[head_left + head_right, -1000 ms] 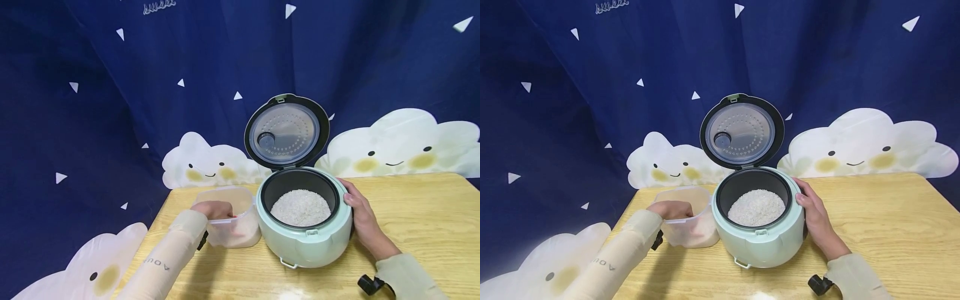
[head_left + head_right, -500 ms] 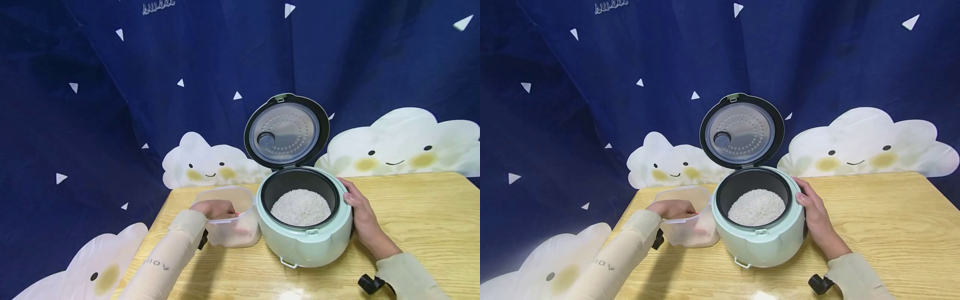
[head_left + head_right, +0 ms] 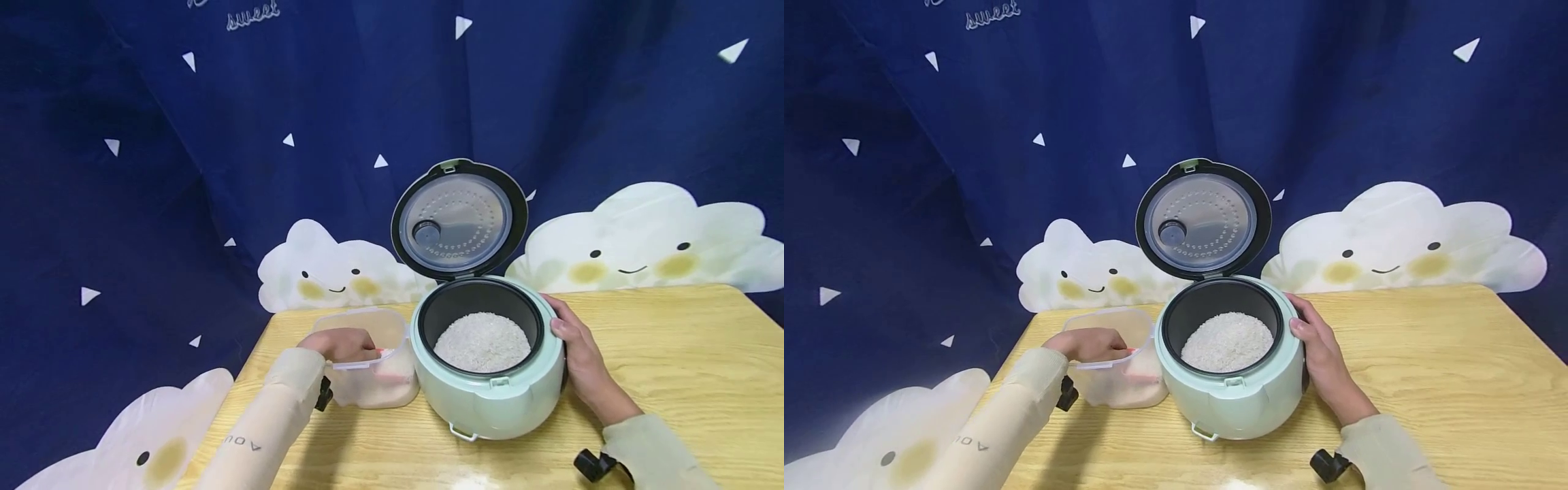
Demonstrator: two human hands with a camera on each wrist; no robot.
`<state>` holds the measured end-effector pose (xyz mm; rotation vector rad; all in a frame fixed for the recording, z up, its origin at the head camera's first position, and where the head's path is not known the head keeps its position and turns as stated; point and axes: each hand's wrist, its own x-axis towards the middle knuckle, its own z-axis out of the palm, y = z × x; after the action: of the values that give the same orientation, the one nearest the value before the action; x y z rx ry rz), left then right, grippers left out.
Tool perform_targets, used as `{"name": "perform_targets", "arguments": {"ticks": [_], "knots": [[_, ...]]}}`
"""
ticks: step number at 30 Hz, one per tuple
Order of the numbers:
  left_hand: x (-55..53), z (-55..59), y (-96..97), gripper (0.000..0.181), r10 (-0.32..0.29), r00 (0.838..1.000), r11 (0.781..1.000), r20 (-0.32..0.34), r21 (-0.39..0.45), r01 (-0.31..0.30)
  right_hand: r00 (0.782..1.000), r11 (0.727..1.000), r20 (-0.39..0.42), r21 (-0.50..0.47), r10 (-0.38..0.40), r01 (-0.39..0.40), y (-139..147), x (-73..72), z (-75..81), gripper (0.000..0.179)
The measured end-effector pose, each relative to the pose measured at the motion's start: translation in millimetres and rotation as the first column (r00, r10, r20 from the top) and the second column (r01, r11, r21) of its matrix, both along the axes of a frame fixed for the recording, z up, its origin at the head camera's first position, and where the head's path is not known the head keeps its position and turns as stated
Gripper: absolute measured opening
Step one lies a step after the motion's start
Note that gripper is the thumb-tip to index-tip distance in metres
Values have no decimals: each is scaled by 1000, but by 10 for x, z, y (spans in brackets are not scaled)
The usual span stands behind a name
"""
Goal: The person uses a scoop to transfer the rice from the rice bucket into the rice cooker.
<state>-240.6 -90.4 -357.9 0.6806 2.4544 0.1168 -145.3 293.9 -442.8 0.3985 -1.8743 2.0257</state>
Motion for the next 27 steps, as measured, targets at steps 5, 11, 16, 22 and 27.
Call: {"name": "perform_targets", "arguments": {"ticks": [5,11,16,22,27], "knots": [[19,82,-51,41,6,1000,1000,13,-10,-6,1000,1000,-1,0,3,-3,-43,-15,1,48],[24,172,-64,41,-10,1000,999,18,42,9,1000,1000,12,6,-5,5,-24,-15,7,48],[54,215,-68,40,-7,1000,998,13,65,7,1000,1000,22,21,-5,5,-2,-5,-9,48],[84,340,-75,40,38,998,997,54,61,-41,1000,999,23,36,-14,13,5,3,-13,49],[85,392,-130,36,72,991,992,109,99,-83,1000,999,17,49,-16,16,-1,4,4,49]]}}
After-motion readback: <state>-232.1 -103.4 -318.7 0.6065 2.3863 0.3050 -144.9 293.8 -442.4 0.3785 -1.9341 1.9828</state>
